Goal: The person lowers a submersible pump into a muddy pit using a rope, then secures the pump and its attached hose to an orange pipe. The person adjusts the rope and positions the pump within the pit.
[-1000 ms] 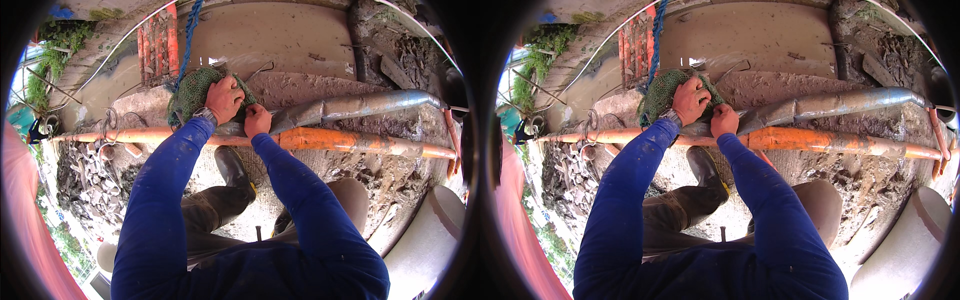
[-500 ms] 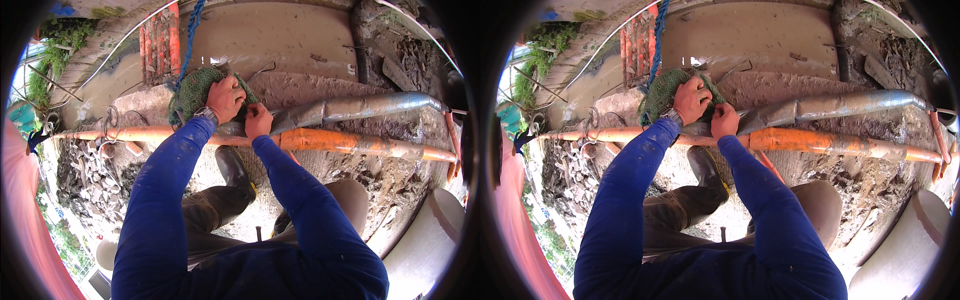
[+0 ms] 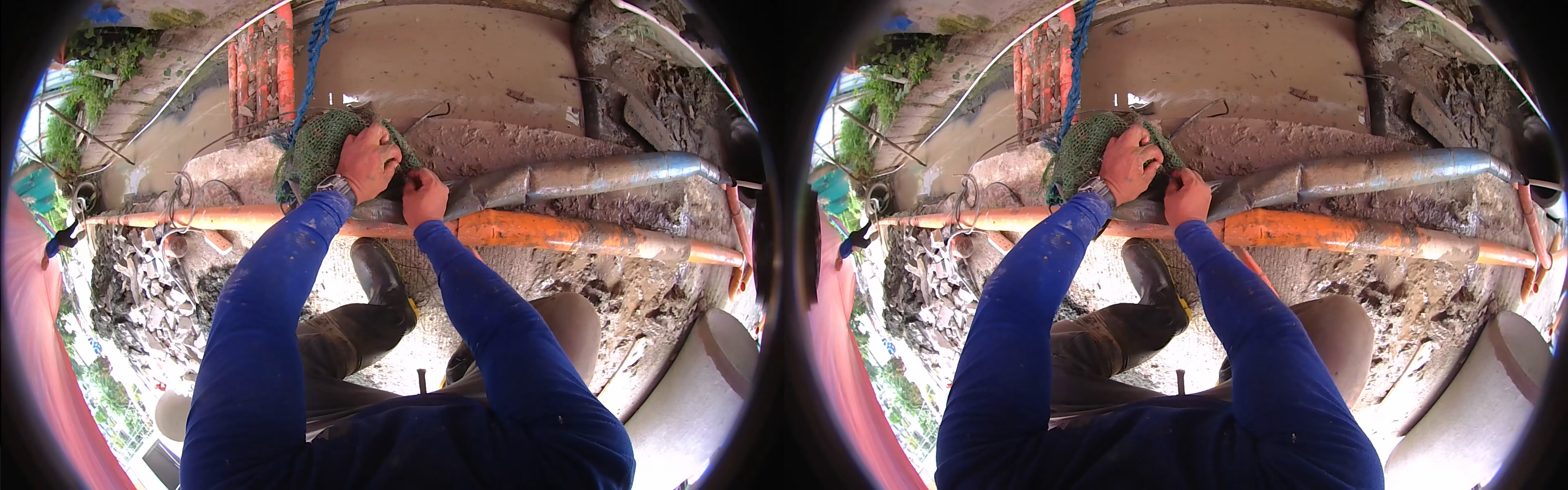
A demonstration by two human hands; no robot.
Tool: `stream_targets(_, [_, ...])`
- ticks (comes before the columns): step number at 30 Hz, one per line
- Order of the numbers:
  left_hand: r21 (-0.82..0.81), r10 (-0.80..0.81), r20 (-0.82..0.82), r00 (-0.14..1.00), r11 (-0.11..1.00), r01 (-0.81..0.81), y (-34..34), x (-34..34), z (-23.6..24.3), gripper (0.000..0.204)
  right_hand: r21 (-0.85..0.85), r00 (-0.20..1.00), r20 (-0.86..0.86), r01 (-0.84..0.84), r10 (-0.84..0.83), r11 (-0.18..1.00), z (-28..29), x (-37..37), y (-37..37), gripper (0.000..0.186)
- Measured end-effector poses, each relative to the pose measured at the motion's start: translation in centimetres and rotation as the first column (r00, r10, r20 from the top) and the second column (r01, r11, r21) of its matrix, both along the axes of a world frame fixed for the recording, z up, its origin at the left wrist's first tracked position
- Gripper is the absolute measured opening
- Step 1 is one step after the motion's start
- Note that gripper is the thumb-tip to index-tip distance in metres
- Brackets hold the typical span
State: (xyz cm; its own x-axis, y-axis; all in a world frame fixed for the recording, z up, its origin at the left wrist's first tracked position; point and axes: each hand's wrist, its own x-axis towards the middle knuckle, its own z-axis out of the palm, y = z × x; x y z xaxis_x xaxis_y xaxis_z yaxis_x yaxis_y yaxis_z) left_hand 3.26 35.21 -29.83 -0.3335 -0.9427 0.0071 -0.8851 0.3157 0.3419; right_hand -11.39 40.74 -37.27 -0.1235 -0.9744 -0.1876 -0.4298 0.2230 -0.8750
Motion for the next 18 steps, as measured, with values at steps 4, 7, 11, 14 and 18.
stream_targets(4, [-0.008,0.005,0.002,1.000,1.000,-0.005,0.1,0.1,-0.2,0.009,0.022,0.995,-0.092,-0.029,0.031,0.999,0.5,0.0,0.1,0.004])
stream_targets(7, [-0.008,0.007,0.004,1.000,1.000,-0.007,0.1,-0.1,-0.1,0.009,0.047,0.994,-0.102,-0.044,0.049,0.998,0.2,0.2,0.0,0.005])
stream_targets(11, [-0.008,0.006,0.009,1.000,1.000,-0.006,0.0,-0.2,-0.1,0.009,0.107,0.999,-0.034,-0.016,0.020,0.994,-0.1,0.7,-0.1,0.005])
stream_targets(14, [-0.002,0.007,0.011,1.000,1.000,-0.007,0.1,-0.1,-0.2,0.009,0.139,0.999,0.031,0.024,-0.029,0.990,0.3,1.0,-0.1,0.006])
stream_targets(18, [-0.017,0.003,-0.002,1.000,1.000,-0.003,-0.1,0.0,-0.1,0.010,0.122,0.992,0.085,0.078,-0.089,0.989,0.5,1.5,-0.1,0.008])
